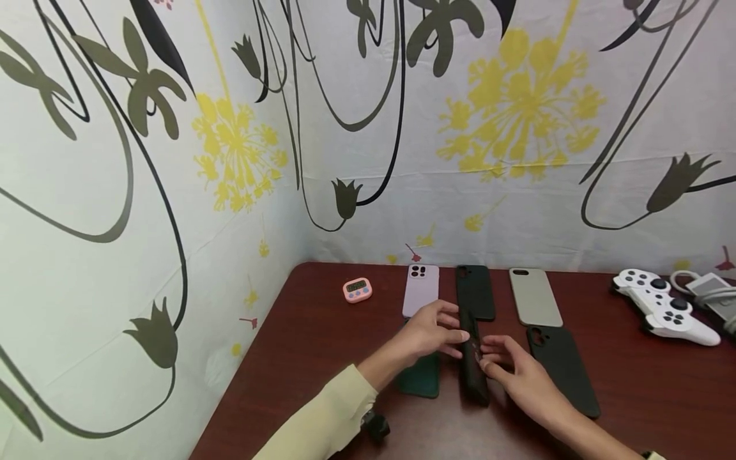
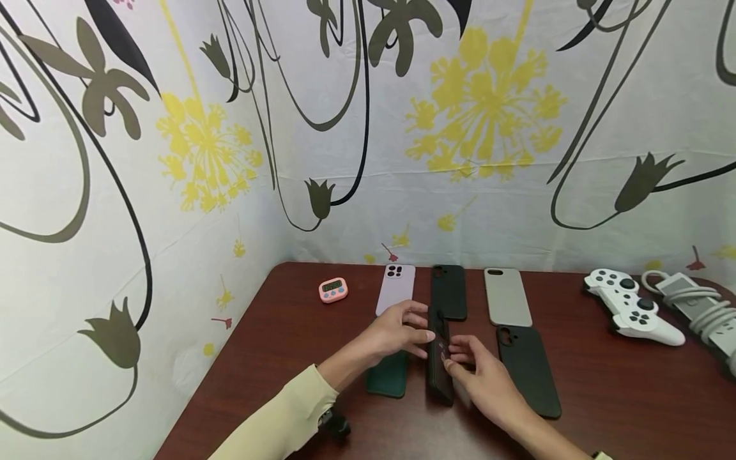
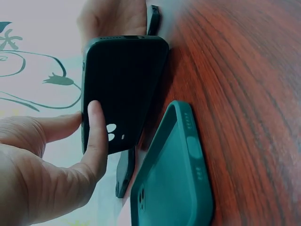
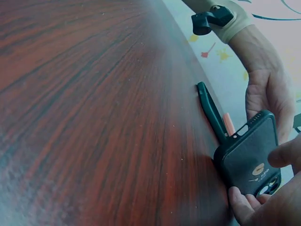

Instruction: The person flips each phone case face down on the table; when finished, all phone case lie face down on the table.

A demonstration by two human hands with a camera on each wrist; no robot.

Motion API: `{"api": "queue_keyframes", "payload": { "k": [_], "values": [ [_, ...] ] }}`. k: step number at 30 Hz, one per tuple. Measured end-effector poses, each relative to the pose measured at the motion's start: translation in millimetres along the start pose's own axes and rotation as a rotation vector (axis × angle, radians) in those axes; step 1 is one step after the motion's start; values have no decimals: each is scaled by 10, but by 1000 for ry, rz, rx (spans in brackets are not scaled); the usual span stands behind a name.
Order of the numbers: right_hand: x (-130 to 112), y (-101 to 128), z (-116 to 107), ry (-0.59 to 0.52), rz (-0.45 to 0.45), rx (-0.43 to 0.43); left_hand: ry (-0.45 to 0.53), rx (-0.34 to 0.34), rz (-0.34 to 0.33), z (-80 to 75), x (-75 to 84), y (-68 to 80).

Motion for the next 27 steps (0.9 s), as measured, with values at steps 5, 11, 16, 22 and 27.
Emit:
{"api": "queue_keyframes", "payload": {
  "k": [5, 11, 16, 22, 27],
  "values": [
    [-30, -32, -8, 90, -2, 39, 0, 0, -6, -71, -44, 7],
    [-107, -42, -66, 164, -47, 89, -36, -29, -26, -114, -136, 46],
    [-108, -44, -96, 178, -64, 111, -57, -43, -35, -101, -197, 75],
    [-95, -32, -115, 128, -89, 117, -111, -30, -22, -84, -202, 68],
    [-87, -26, -171, 136, -94, 151, -172, -16, -1, -46, -175, 45]
  ]
}}
Point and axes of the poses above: each hand's wrist, its own y-axis away from the middle knuckle, its own z-axis out of the palm, x = y × z, the point moved 10 cm from there along -y, towards the middle knuckle, and after that the axes turned 15 degrees about z, right-handed, at the moved point
